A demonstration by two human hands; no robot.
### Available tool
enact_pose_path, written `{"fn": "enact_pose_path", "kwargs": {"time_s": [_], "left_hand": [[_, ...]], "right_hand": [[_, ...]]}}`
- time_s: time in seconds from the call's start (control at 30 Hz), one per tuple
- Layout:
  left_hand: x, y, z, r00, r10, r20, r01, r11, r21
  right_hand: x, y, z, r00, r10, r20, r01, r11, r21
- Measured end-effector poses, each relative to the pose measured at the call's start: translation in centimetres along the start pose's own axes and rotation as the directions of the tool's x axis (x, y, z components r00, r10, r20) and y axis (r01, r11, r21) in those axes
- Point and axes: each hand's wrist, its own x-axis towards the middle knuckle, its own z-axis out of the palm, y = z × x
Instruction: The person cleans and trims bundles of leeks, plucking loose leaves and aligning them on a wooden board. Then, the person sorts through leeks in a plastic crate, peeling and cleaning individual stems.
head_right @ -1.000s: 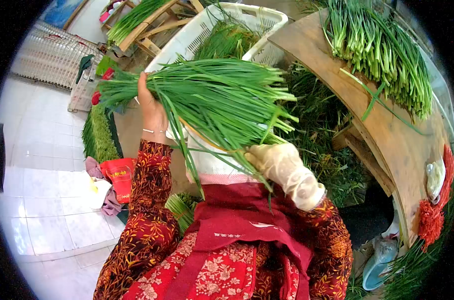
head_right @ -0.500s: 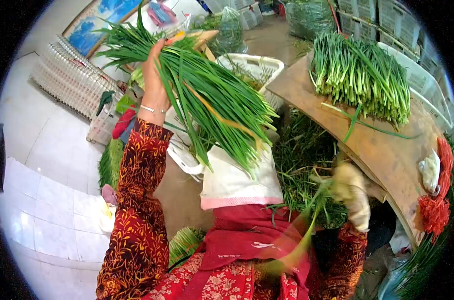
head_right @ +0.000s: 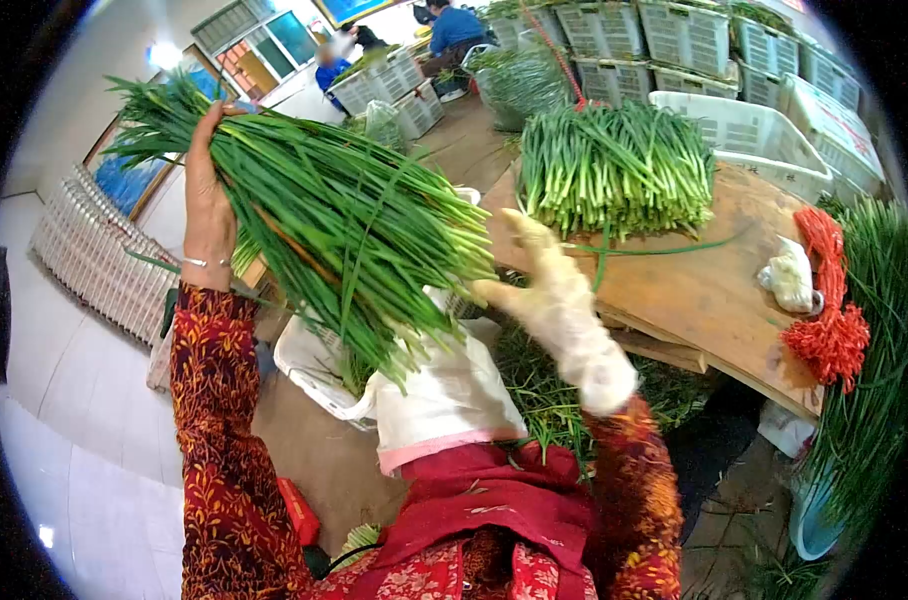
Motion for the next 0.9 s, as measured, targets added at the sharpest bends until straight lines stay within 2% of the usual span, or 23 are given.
{"fn": "enact_pose_path", "kwargs": {"time_s": [0.03,0.07,0.1,0.13,0.17,0.23,0.3,0.33,0.43,0.47,0.5,0.57,0.63,0.7,0.73,0.8,0.83,0.9], "left_hand": [[0.0,0.2,0.8,1.0,0.004,0.01,-0.004,1.0,-0.008],[-0.1,0.4,1.4,1.0,0.012,0.004,-0.012,1.0,0.001],[-0.2,0.7,1.7,1.0,0.026,-0.007,-0.026,1.0,0.016],[0.2,0.2,1.9,1.0,-0.003,0.007,0.003,1.0,0.011],[-0.5,0.7,2.7,0.997,0.046,-0.057,-0.037,0.987,0.159],[0.0,0.4,2.9,0.995,0.09,-0.042,-0.084,0.988,0.13],[0.8,0.5,2.4,0.997,0.078,-0.013,-0.078,0.996,0.035],[1.2,0.5,2.0,0.998,0.059,0.012,-0.059,0.998,-0.009],[2.2,-0.3,1.8,0.999,0.046,0.02,-0.044,0.995,-0.084],[1.8,-0.4,2.6,0.997,0.079,-0.019,-0.08,0.996,-0.032],[1.1,-0.5,3.6,0.992,0.074,-0.099,-0.071,0.997,0.038],[2.3,-1.5,3.4,0.988,0.113,-0.102,-0.109,0.993,0.039],[2.0,-2.1,4.1,0.99,0.113,-0.084,-0.111,0.994,0.021],[1.8,-2.4,4.6,0.989,0.128,-0.077,-0.126,0.992,0.024],[1.9,-2.7,4.5,0.989,0.127,-0.079,-0.126,0.992,0.025],[2.2,-3.4,4.4,0.993,0.11,-0.039,-0.111,0.993,-0.026],[2.0,-3.4,4.8,0.994,0.107,-0.038,-0.108,0.994,-0.028],[1.3,-3.6,5.4,0.995,0.09,-0.031,-0.091,0.995,-0.027]], "right_hand": [[-0.4,-0.9,0.7,0.997,0.061,0.051,-0.062,0.998,0.019],[-0.7,-0.1,2.0,0.994,-0.103,0.047,0.109,0.981,-0.159],[-1.5,0.0,2.7,0.986,0.101,0.133,-0.051,0.94,-0.336],[-2.0,1.7,2.9,0.929,0.255,0.267,-0.139,0.912,-0.386],[-3.2,3.7,3.7,0.904,0.292,0.311,-0.189,0.928,-0.32],[-6.1,6.3,4.1,0.811,0.415,0.413,-0.219,0.869,-0.445],[-11.4,15.6,5.0,0.706,0.381,0.597,0.124,0.764,-0.634],[-11.1,15.1,4.2,0.705,0.376,0.601,0.134,0.762,-0.634],[-10.3,11.0,-0.2,0.631,0.328,0.704,-0.018,0.912,-0.409],[-9.2,8.8,0.0,0.782,0.383,0.492,-0.352,0.922,-0.159],[-7.1,5.3,-0.3,0.881,0.244,0.406,-0.26,0.965,-0.014],[-4.3,-1.2,-1.0,0.944,0.148,0.295,-0.255,0.894,0.369],[-2.4,-4.9,-0.3,0.974,-0.009,0.226,-0.095,0.891,0.445],[-0.8,-6.2,1.2,0.983,-0.156,0.092,0.14,0.977,0.163],[-0.1,-6.5,1.7,0.983,-0.156,0.094,0.139,0.977,0.163],[1.1,-6.4,2.6,0.994,-0.106,0.039,0.11,0.987,-0.118],[1.6,-5.9,3.2,0.994,-0.103,0.039,0.107,0.987,-0.12],[2.4,-5.1,4.1,0.968,-0.236,-0.084,0.21,0.948,-0.239]]}}
